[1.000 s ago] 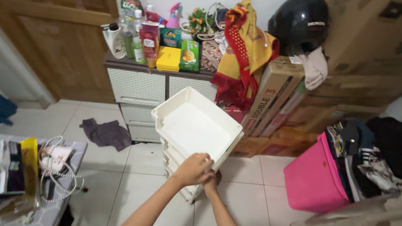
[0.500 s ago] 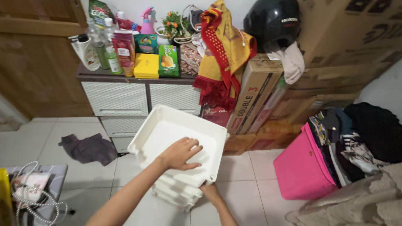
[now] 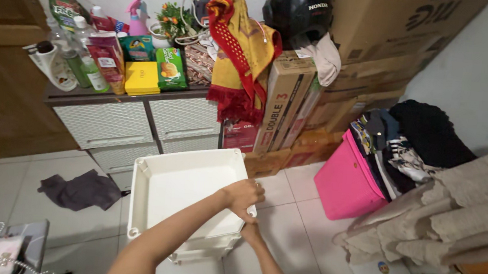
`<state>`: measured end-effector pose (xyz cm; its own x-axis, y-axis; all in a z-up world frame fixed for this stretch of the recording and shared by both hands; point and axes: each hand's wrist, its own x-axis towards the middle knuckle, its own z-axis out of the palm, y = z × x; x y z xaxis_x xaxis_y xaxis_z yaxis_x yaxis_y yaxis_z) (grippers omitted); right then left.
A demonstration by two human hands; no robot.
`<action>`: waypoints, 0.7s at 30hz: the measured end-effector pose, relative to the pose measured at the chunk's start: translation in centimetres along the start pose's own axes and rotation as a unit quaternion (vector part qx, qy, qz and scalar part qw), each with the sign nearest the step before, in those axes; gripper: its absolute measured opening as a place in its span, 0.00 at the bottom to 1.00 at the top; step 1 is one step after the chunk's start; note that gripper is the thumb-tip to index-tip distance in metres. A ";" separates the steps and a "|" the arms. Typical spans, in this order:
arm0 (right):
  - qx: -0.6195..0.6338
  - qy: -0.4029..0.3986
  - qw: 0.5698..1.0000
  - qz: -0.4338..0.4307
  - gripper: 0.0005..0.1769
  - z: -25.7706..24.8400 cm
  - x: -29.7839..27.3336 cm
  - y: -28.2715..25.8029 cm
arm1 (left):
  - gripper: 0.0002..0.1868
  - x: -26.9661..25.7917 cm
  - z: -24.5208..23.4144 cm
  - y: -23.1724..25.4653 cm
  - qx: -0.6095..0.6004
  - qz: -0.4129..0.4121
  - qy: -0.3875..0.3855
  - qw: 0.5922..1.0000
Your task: The person assembles a white plastic rolling cart by inserting vertical poles into the base, stacking multiple trays, and attaching wheels. They wipe the trays with a cloth during assembly and then reconfigure the cart by removing and reinserting the poles.
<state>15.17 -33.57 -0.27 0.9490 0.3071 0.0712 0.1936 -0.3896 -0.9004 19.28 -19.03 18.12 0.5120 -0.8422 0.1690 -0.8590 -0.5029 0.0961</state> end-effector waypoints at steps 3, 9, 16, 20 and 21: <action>0.035 0.110 0.990 -0.076 0.34 1.1 -0.4 -0.5 | 0.27 0.3 2.5 0.6 -0.028 -0.022 0.119 0.992; 0.084 0.137 0.987 -0.027 0.30 1.0 -0.8 -0.7 | 0.24 0.2 2.2 2.1 -0.083 -0.104 0.158 0.978; 0.169 -0.034 0.984 0.031 0.34 -2.2 0.3 0.2 | 0.31 -6.1 -1.7 7.2 -0.134 -0.141 0.234 0.953; 0.094 -0.040 0.990 0.095 0.32 -2.6 -0.1 0.1 | 0.26 -12.8 -2.5 6.5 -0.070 -0.272 0.280 0.918; 0.092 -0.042 0.990 0.098 0.31 -2.5 0.1 -0.1 | 0.24 -14.7 -3.0 4.9 -0.036 -0.330 0.296 0.896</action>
<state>15.89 -35.64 0.88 0.9385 0.3153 -0.1408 -0.0474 -0.2864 -0.9569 7.50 -8.50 19.09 0.8344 -0.1056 0.5409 -0.3799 -0.8213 0.4256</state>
